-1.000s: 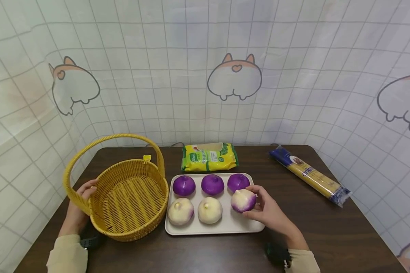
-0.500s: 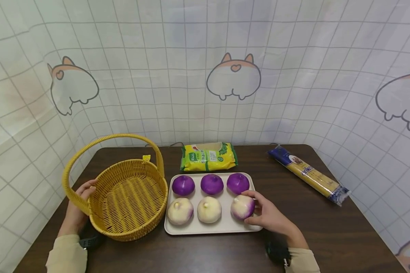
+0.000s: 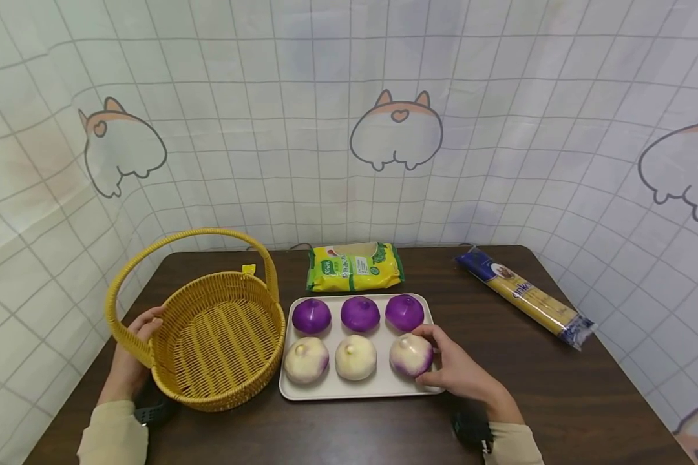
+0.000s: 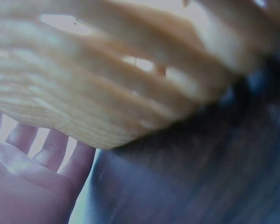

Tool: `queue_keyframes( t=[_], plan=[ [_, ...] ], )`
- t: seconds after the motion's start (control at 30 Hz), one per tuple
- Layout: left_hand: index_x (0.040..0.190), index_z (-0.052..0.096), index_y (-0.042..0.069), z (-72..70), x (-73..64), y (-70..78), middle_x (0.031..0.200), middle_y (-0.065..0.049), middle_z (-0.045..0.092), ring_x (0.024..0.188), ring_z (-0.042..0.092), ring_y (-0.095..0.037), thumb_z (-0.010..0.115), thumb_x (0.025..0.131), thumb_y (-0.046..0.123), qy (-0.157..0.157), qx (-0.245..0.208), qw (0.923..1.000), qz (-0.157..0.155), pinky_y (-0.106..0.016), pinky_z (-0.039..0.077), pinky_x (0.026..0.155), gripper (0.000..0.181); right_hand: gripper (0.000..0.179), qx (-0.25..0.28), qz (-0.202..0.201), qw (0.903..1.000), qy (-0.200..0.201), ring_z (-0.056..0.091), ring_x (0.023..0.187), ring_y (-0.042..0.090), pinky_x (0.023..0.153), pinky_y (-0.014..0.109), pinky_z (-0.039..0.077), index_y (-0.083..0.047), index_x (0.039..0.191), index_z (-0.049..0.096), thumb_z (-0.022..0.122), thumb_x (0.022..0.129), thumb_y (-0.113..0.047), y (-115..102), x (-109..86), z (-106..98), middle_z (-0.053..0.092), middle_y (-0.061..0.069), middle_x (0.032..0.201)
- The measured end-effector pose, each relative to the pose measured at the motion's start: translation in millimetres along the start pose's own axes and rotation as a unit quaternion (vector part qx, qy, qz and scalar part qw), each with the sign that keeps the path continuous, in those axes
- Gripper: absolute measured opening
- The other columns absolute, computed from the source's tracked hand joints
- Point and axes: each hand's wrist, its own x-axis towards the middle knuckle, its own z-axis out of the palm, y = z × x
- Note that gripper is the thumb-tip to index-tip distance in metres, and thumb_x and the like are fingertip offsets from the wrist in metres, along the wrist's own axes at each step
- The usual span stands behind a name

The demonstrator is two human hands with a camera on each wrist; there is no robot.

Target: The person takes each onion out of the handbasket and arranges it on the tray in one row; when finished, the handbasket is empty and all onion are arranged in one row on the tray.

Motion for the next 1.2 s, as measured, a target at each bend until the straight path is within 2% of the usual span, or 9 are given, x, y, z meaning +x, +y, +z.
queue_keyframes(
  t=[0.2, 0.43, 0.67, 0.9, 1.07, 1.2],
  plan=[
    [0.141, 0.048, 0.010, -0.2, 1.2, -1.5, 0.135, -0.003, 0.045, 0.109, 0.052, -0.011, 0.054, 0.100, 0.035, 0.004, 0.001, 1.0000, -0.004, -0.017, 0.049, 0.079, 0.049, 0.079, 0.013, -0.010, 0.9998, -0.008, 0.049, 0.116, 0.025, 0.098, 0.025, 0.039, -0.012, 0.132, 0.042, 0.088, 0.067, -0.015, 1, 0.0, 2, 0.050, 0.006, 0.130],
    [0.141, 0.050, 0.013, -5.7, 12.1, -16.9, 0.132, 0.001, 0.047, 0.109, 0.052, -0.010, 0.056, 0.099, 0.040, 0.007, -0.003, 1.0000, 0.002, -0.016, 0.049, 0.078, 0.050, 0.082, 0.017, 0.006, 0.9998, -0.007, 0.049, 0.122, 0.029, 0.101, 0.026, 0.038, -0.013, 0.132, 0.041, 0.090, 0.066, -0.016, 3, 0.7, 4, 0.050, 0.004, 0.131],
    [0.140, 0.050, 0.013, -7.2, 13.5, -21.2, 0.132, 0.001, 0.048, 0.108, 0.053, -0.010, 0.055, 0.099, 0.039, 0.006, -0.005, 0.9999, 0.009, -0.016, 0.049, 0.079, 0.049, 0.081, 0.015, 0.001, 0.9999, -0.007, 0.048, 0.120, 0.029, 0.100, 0.030, 0.039, -0.010, 0.132, 0.041, 0.089, 0.068, -0.019, 3, 0.6, 3, 0.051, 0.007, 0.130],
    [0.141, 0.050, 0.012, -4.0, 9.2, -12.0, 0.133, 0.001, 0.047, 0.109, 0.052, -0.011, 0.055, 0.100, 0.036, 0.006, -0.007, 1.0000, -0.003, -0.017, 0.049, 0.079, 0.048, 0.076, 0.028, -0.003, 0.9995, -0.012, 0.050, 0.116, 0.027, 0.097, 0.029, 0.041, -0.008, 0.133, 0.042, 0.087, 0.073, -0.019, 4, -0.6, 2, 0.050, 0.008, 0.130],
    [0.140, 0.049, 0.009, 0.4, 0.4, -0.7, 0.132, 0.000, 0.047, 0.110, 0.051, -0.012, 0.054, 0.100, 0.033, 0.003, -0.008, 1.0000, -0.002, -0.017, 0.048, 0.080, 0.047, 0.073, 0.031, 0.004, 0.9994, -0.013, 0.050, 0.116, 0.029, 0.097, 0.029, 0.041, -0.007, 0.133, 0.041, 0.084, 0.076, -0.021, 3, -0.8, 2, 0.049, 0.009, 0.131],
    [0.140, 0.050, 0.009, 1.0, -2.9, 2.4, 0.130, 0.001, 0.048, 0.109, 0.052, -0.012, 0.054, 0.100, 0.033, 0.000, -0.009, 1.0000, 0.001, -0.017, 0.049, 0.080, 0.047, 0.072, 0.027, 0.010, 0.9995, -0.013, 0.049, 0.116, 0.029, 0.098, 0.031, 0.041, -0.008, 0.133, 0.042, 0.084, 0.077, -0.022, 2, -0.1, 2, 0.049, 0.009, 0.131]
  ],
)
